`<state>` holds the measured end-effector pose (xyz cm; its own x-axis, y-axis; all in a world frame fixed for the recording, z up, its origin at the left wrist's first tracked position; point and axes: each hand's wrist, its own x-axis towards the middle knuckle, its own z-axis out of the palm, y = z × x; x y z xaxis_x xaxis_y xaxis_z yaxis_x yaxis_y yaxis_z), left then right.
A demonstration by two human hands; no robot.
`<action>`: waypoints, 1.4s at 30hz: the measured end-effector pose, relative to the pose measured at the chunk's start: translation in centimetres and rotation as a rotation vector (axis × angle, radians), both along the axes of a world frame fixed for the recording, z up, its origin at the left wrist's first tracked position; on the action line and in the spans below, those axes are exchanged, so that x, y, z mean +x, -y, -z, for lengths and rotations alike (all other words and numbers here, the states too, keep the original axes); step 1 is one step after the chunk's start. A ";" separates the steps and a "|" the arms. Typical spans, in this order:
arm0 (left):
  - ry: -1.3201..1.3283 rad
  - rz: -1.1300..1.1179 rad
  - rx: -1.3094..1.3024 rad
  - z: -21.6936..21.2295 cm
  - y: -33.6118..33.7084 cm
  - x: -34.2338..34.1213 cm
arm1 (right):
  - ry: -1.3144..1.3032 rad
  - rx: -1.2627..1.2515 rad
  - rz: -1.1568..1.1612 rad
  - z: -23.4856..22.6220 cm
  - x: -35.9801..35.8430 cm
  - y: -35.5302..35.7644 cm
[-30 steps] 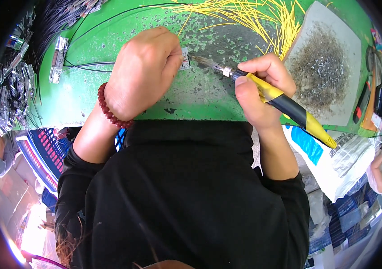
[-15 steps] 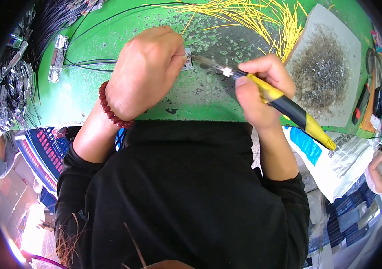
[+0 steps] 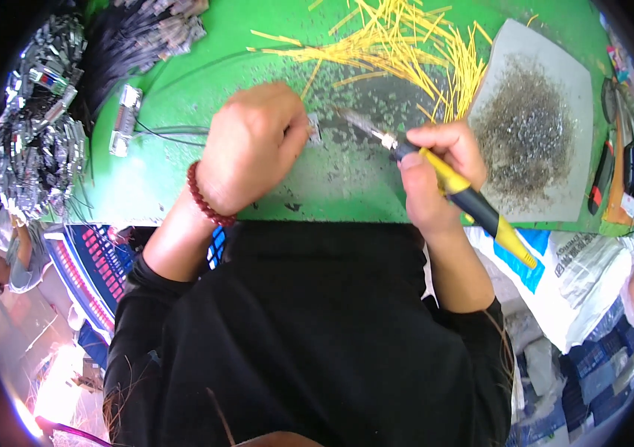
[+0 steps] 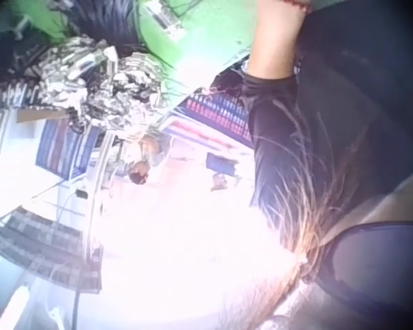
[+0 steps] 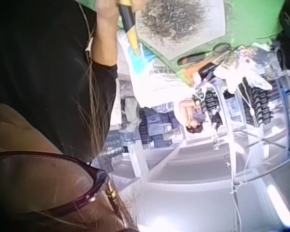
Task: The person solders wires to a circuit board using a soldering iron, then picks up a plastic housing and solders the wires to its internal components. Finally, the person places the completed assembly into a blue crate and retrieves a new circuit board.
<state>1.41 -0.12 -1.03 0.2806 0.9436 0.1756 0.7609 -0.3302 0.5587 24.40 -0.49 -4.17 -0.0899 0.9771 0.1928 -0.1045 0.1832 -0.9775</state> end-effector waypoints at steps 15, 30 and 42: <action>-0.138 -0.075 0.051 -1.1 -5.5 -7.6 | -0.014 0.039 0.035 -0.3 -0.1 0.2; -0.776 -0.446 -0.122 -2.7 -16.4 -7.1 | 0.005 -0.031 0.035 -0.6 -1.3 -0.1; -0.328 -0.233 0.031 -4.1 -8.4 -6.4 | 0.014 -0.061 -0.010 -0.9 -1.3 0.0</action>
<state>-4.99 8.26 3.10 0.1055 0.9843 0.1414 0.9536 -0.1405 0.2663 23.11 -0.46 -3.26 -0.1021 0.9860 0.1316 -0.0925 0.1223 -0.9882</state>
